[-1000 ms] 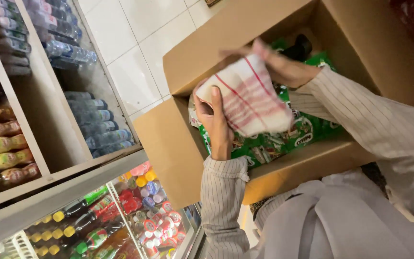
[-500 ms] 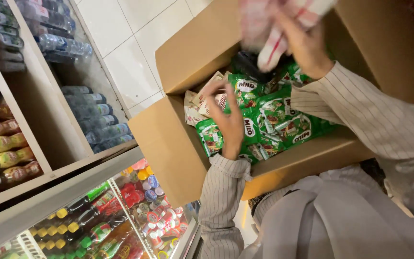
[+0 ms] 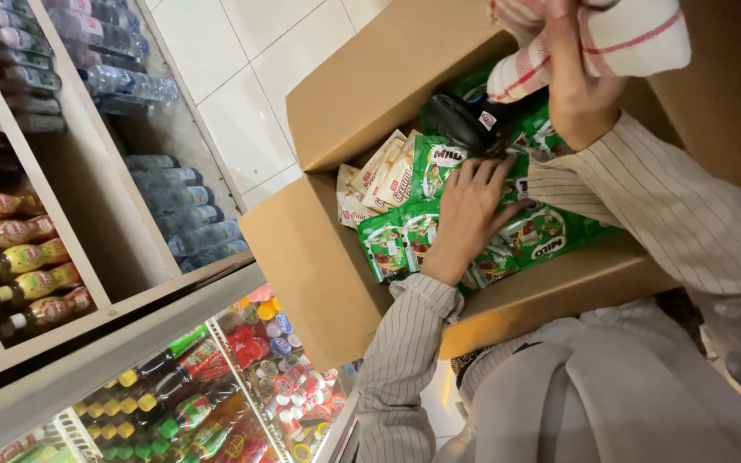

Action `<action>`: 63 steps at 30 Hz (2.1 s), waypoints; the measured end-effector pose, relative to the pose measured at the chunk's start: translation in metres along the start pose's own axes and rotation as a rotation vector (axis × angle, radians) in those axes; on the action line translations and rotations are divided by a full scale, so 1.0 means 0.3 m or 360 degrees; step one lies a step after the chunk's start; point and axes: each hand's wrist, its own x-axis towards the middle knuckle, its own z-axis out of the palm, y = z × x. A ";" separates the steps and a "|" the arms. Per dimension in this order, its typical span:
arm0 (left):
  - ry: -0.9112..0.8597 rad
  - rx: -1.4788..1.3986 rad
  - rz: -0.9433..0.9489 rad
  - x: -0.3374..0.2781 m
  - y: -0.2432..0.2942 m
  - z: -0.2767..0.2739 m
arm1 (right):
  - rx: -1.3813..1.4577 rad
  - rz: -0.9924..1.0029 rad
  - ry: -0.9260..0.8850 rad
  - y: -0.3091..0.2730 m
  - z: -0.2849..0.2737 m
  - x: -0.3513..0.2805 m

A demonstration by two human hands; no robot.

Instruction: The person cleans green drink packets inside a cardboard box by hand using a cloth. The person picks up individual packets, wipes them with the cloth, and places them back into the box or onto a nearby shelf.

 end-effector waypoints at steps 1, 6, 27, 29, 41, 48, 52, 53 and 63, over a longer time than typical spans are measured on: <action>0.0004 0.0020 -0.0002 -0.001 -0.002 0.006 | 0.0071 0.0077 -0.0035 -0.005 0.000 0.003; 0.0007 0.0020 -0.0027 0.000 0.008 -0.021 | 0.0767 0.0619 -0.0087 -0.006 0.005 0.006; -0.0315 -0.1772 -0.0337 -0.082 -0.152 0.024 | 0.0980 0.0616 -0.0108 -0.081 -0.022 0.072; 0.0080 -0.2044 -0.1298 -0.064 -0.154 -0.045 | 0.0879 0.0524 -0.0037 -0.055 0.008 0.042; 0.1002 -0.2898 -0.0587 0.014 -0.042 -0.257 | 0.0536 -0.0657 -0.0703 -0.406 0.023 -0.034; 0.0816 -0.3016 -0.0508 -0.129 -0.186 0.012 | 0.0534 -0.0617 -0.0898 -0.418 0.019 -0.040; 0.0689 -0.2863 -0.0656 -0.127 -0.171 0.046 | 0.0352 -0.0503 -0.0731 -0.411 -0.003 -0.032; 0.0650 -0.2848 -0.0543 -0.126 -0.168 0.046 | 0.0262 -0.0478 -0.0652 -0.410 0.000 -0.037; 0.0492 -0.2952 -0.0692 -0.101 -0.145 -0.004 | 0.0227 -0.0229 -0.0613 -0.363 -0.010 0.053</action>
